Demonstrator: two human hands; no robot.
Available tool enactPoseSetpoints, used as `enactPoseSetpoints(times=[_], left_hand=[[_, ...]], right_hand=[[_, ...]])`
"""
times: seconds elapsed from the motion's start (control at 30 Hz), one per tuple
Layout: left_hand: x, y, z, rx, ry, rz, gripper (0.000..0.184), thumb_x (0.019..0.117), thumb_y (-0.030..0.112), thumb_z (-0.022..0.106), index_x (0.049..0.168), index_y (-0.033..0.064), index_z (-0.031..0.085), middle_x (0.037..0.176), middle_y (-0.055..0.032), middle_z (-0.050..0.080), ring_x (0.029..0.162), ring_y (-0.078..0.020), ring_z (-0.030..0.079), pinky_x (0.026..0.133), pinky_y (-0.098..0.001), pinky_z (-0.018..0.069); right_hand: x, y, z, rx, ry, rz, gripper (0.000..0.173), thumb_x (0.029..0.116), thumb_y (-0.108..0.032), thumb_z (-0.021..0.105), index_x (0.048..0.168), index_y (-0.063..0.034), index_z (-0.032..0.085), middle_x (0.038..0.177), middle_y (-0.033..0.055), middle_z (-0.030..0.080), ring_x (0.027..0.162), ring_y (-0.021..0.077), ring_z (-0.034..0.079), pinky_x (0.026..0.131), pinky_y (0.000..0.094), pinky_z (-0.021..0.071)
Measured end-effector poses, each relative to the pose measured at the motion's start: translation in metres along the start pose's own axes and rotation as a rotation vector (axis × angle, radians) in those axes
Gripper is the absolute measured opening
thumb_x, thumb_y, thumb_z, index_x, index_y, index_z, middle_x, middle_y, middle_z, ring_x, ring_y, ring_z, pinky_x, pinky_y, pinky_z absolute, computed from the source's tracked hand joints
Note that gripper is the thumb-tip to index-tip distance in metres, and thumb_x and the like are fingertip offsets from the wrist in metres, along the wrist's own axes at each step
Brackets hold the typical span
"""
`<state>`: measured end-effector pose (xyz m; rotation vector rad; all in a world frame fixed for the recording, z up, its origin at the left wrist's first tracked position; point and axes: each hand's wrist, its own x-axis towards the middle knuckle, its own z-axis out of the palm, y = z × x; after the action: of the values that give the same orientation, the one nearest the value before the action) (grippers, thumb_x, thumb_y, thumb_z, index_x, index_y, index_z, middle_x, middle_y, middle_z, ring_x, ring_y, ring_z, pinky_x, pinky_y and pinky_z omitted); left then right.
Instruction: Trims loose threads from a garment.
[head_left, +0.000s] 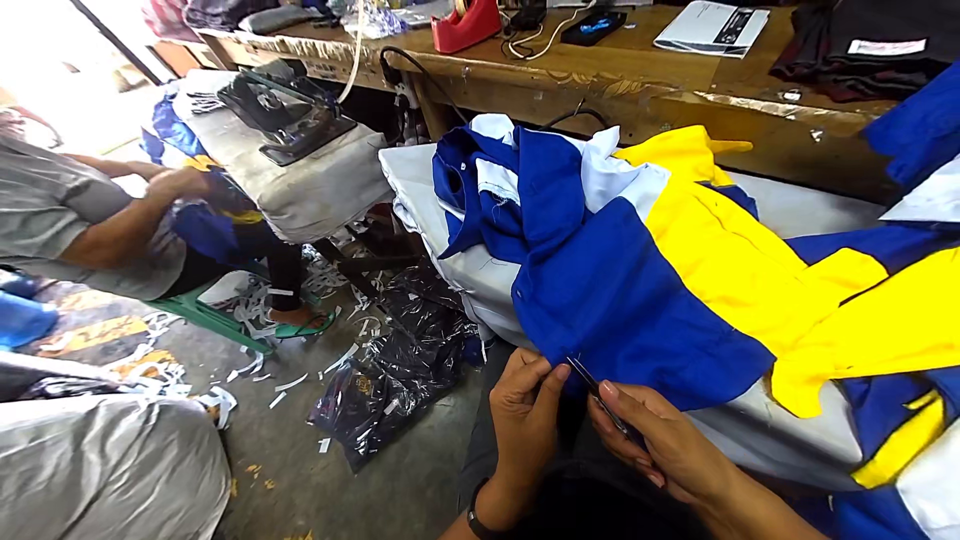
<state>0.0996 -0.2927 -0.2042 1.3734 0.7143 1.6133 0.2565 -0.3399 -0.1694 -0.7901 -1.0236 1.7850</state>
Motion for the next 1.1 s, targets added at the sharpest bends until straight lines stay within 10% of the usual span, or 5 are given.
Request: enactPoseSetpoints(times=[0.17, 0.33, 0.47, 0.6, 1.1], left_hand=[[0.001, 0.002, 0.002, -0.048, -0.026, 0.006, 0.011, 0.0969, 0.011, 0.068, 0.092, 0.0047, 0.076, 0.091, 0.0029, 0.067, 0.089, -0.0028, 0.061, 0.081, -0.0193, 0.0520], [0.003, 0.008, 0.002, -0.040, -0.051, -0.015, 0.014, 0.0975, 0.012, 0.067, 0.088, 0.0046, 0.073, 0.092, 0.0020, 0.068, 0.090, -0.0029, 0.063, 0.083, -0.0197, 0.0532], [0.002, 0.009, 0.005, -0.077, -0.061, 0.003, 0.014, 0.0981, 0.016, 0.067, 0.090, 0.0067, 0.074, 0.097, 0.0019, 0.070, 0.096, -0.0040, 0.064, 0.086, -0.0213, 0.0541], [0.005, 0.010, 0.004, 0.071, -0.069, 0.096, 0.013, 0.0968, 0.014, 0.067, 0.086, 0.0067, 0.072, 0.087, 0.0050, 0.064, 0.089, -0.0003, 0.059, 0.079, -0.0160, 0.0499], [0.001, 0.007, 0.008, -0.057, -0.041, -0.011, 0.015, 0.0989, 0.018, 0.067, 0.093, 0.0075, 0.076, 0.095, 0.0029, 0.069, 0.092, -0.0034, 0.062, 0.084, -0.0204, 0.0520]], right_hand=[[0.002, -0.003, -0.008, 0.407, -0.210, 0.149, 0.044, 0.1047, -0.051, 0.051, 0.083, -0.0139, 0.060, 0.056, -0.0104, 0.042, 0.040, -0.0038, 0.041, 0.038, 0.0116, 0.0365], [0.006, 0.007, -0.004, -0.556, 0.225, -0.340, 0.041, 0.1029, -0.044, 0.058, 0.072, -0.0170, 0.057, 0.056, -0.0133, 0.041, 0.047, -0.0076, 0.036, 0.044, 0.0114, 0.0271], [0.003, -0.007, -0.011, 0.220, -0.183, 0.060, 0.046, 0.1048, -0.050, 0.051, 0.075, -0.0167, 0.061, 0.054, -0.0128, 0.042, 0.041, -0.0059, 0.040, 0.037, 0.0107, 0.0332], [0.005, -0.002, -0.008, -0.242, 0.041, -0.234, 0.040, 0.1043, -0.041, 0.057, 0.070, -0.0198, 0.058, 0.054, -0.0152, 0.043, 0.044, -0.0096, 0.039, 0.039, 0.0086, 0.0307], [0.009, 0.006, -0.014, 0.000, -0.140, -0.149, 0.044, 0.1059, -0.048, 0.051, 0.076, -0.0178, 0.059, 0.055, -0.0136, 0.041, 0.043, -0.0073, 0.040, 0.039, 0.0096, 0.0316]])
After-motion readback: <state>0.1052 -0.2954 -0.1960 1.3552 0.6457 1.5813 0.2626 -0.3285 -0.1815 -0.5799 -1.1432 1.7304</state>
